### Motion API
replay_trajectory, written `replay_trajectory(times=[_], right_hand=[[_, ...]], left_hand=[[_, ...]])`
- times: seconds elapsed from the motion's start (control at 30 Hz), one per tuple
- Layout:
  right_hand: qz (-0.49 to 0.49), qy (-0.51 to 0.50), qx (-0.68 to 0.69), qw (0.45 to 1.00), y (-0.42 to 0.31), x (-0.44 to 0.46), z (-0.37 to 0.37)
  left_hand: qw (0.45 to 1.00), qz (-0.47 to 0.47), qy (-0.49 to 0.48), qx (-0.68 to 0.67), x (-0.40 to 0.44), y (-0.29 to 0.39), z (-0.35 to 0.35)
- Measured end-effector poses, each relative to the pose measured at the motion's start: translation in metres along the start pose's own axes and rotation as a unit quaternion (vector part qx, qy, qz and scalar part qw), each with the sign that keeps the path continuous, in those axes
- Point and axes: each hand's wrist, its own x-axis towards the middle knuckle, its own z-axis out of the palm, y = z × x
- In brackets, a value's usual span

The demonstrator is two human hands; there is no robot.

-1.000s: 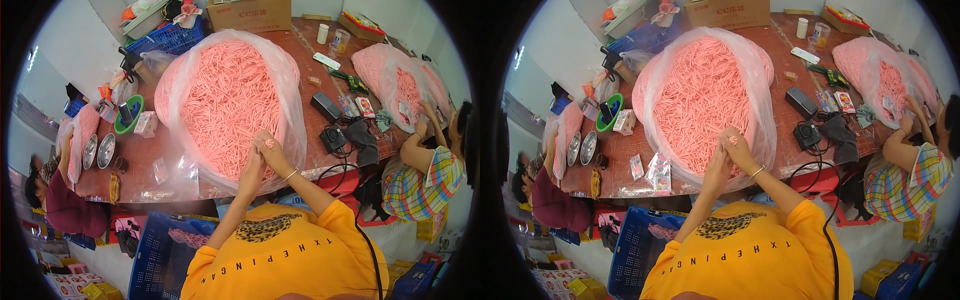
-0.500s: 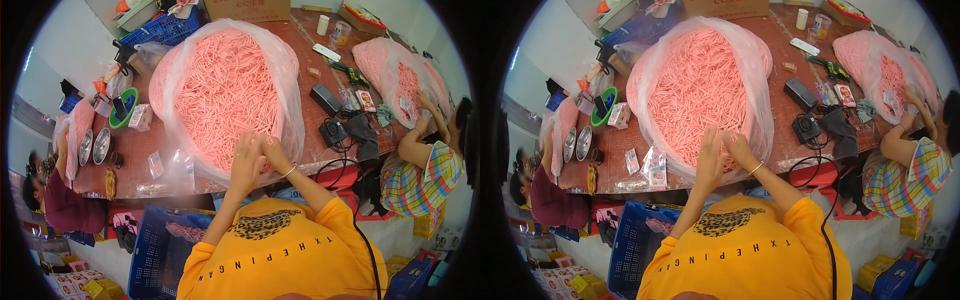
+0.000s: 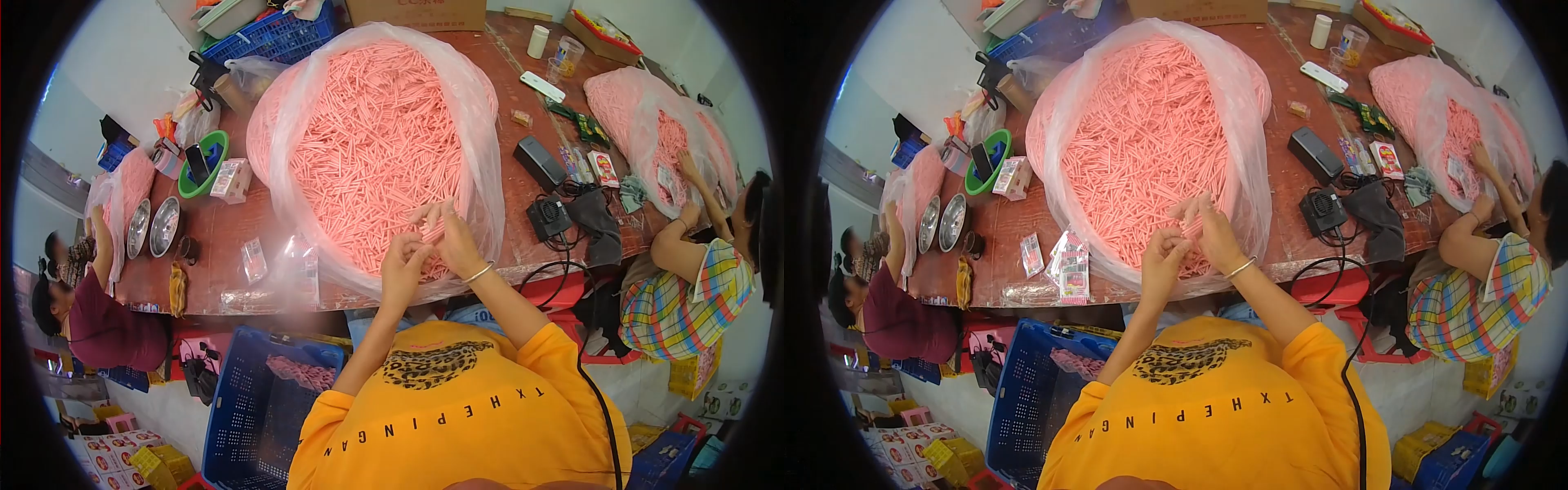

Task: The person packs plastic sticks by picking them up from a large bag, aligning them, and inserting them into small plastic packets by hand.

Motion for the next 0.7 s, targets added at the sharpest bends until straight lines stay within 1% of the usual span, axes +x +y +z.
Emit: replay_trajectory(times=[0.03,0.1,0.17,0.2,0.27,0.3,0.37,0.4,0.47,0.5,0.57,0.6,0.7], right_hand=[[0.052,-0.003,-0.030,0.998,-0.005,-0.005,-0.001],[0.082,-0.005,-0.058,0.995,-0.005,-0.010,0.001],[0.037,-0.004,-0.051,0.998,0.004,-0.008,0.006],[-0.002,0.002,-0.098,0.995,0.007,-0.006,0.003],[-0.078,0.015,-0.189,0.979,0.012,-0.005,-0.004],[-0.065,0.031,-0.201,0.977,0.013,-0.006,-0.004],[-0.037,0.058,-0.227,0.972,0.015,-0.009,-0.003],[-0.011,0.036,-0.249,0.968,0.015,-0.011,-0.003],[0.038,-0.008,-0.292,0.956,0.014,-0.012,-0.005],[-0.007,-0.015,-0.280,0.960,0.017,-0.012,-0.004],[-0.099,-0.022,-0.256,0.961,0.026,-0.012,-0.007],[-0.089,-0.024,-0.258,0.962,0.028,-0.014,-0.010],[-0.070,-0.024,-0.255,0.964,0.027,-0.017,-0.016]], left_hand=[[1.000,0.004,-0.007,-0.027,0.002,0.000,0.002],[0.996,0.014,-0.021,-0.082,0.003,0.003,0.006],[0.997,0.033,0.009,0.067,-0.003,0.015,0.006],[0.989,0.042,0.024,0.141,-0.006,0.020,0.006],[0.964,0.116,0.061,0.233,-0.014,0.025,-0.006],[0.945,0.152,0.080,0.277,-0.016,0.029,-0.011],[0.914,0.238,0.074,0.319,-0.015,0.044,-0.014],[0.895,0.281,0.074,0.338,-0.013,0.050,-0.015],[0.872,0.332,0.064,0.354,-0.003,0.055,-0.012],[0.859,0.358,0.057,0.361,0.000,0.057,-0.011],[0.857,0.337,0.017,0.389,0.003,0.064,-0.007],[0.855,0.327,-0.005,0.402,0.005,0.066,-0.004],[0.833,0.349,-0.032,0.428,0.011,0.065,-0.003]])
